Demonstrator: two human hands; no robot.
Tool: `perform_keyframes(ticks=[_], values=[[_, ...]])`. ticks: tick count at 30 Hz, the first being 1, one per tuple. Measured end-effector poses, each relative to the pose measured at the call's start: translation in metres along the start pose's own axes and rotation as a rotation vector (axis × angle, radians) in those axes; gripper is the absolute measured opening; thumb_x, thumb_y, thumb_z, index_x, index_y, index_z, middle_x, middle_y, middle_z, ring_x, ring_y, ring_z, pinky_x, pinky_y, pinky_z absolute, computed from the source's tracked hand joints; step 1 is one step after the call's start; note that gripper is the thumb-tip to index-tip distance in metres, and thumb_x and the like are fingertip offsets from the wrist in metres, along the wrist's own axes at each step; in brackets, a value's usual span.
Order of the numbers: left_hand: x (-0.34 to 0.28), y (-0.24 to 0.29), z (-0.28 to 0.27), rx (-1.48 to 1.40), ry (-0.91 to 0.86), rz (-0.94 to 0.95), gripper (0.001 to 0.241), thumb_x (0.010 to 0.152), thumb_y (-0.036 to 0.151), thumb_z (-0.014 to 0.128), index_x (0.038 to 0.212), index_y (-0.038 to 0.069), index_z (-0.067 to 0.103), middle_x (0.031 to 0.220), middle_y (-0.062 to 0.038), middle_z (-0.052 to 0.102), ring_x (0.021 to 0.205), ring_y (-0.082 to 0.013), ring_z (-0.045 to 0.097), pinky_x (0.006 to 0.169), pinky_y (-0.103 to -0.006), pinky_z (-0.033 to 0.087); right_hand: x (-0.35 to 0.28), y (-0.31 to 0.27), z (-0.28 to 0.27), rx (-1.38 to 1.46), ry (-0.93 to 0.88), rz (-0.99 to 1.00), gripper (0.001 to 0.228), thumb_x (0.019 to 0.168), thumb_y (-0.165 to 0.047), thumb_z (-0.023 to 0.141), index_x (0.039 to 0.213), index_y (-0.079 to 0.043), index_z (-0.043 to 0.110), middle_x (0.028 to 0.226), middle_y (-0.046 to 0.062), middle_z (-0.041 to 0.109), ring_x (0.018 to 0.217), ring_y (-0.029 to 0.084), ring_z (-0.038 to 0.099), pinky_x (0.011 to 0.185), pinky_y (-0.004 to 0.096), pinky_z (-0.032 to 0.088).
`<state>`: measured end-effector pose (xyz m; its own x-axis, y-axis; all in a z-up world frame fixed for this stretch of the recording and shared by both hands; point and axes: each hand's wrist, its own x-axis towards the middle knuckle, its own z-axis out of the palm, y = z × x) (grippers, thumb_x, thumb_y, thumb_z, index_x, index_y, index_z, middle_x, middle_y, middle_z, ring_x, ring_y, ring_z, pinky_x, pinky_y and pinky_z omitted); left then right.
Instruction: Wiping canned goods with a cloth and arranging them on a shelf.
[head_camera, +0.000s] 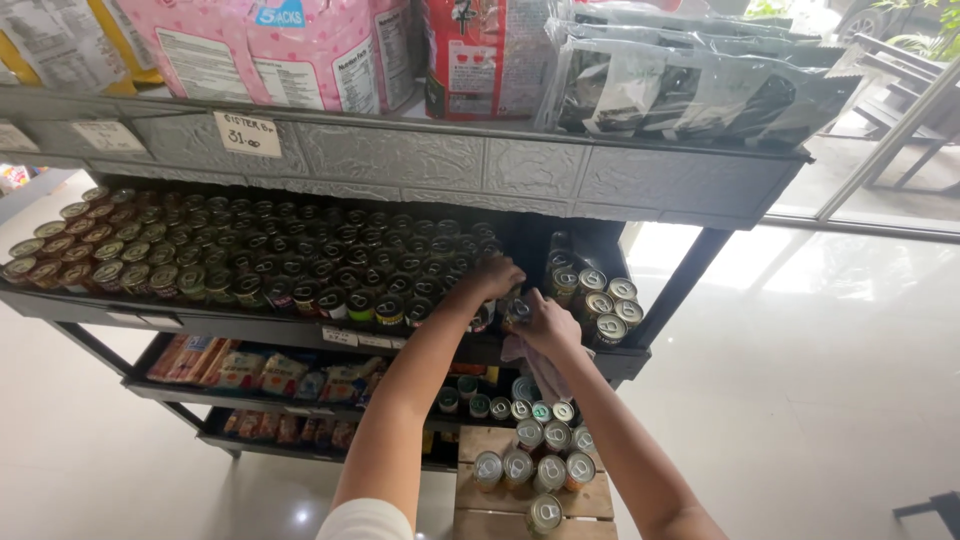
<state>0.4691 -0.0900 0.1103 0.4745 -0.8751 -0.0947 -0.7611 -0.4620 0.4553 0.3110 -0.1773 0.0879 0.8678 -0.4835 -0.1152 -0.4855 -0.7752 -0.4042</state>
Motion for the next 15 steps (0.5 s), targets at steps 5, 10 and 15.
perform_keyframes(ticks=[5,10,15], values=[[0.005,-0.02,0.007,-0.043,0.002,-0.014,0.049,0.112,0.044,0.036,0.143,0.014,0.059,0.144,-0.012,0.056,0.147,-0.0298,0.039,0.123,-0.0528,0.024,0.026,0.0,0.021,-0.137,-0.086,-0.12,0.07,0.084,-0.059,0.067,0.138,-0.019,0.047,0.129,0.016,0.066,0.113,0.044,0.068,0.089,0.061,0.059],[0.034,-0.055,0.048,-0.142,0.077,-0.096,0.069,0.107,0.072,0.015,0.147,0.033,0.055,0.161,0.004,0.044,0.156,-0.0212,0.024,0.127,-0.0539,0.013,0.004,-0.022,0.009,-0.067,-0.087,-0.235,0.075,0.093,-0.054,0.064,0.149,-0.013,0.036,0.135,0.027,0.058,0.112,0.051,0.066,0.089,0.065,0.057],[-0.074,0.014,0.032,0.003,0.182,-0.054,0.057,0.112,0.052,0.026,0.152,0.02,0.051,0.16,-0.006,0.047,0.154,-0.028,0.03,0.126,-0.0564,0.017,-0.028,0.009,0.016,0.131,0.081,-0.167,0.068,0.089,-0.045,0.069,0.147,-0.031,0.036,0.132,0.014,0.053,0.113,0.048,0.064,0.097,0.062,0.054]])
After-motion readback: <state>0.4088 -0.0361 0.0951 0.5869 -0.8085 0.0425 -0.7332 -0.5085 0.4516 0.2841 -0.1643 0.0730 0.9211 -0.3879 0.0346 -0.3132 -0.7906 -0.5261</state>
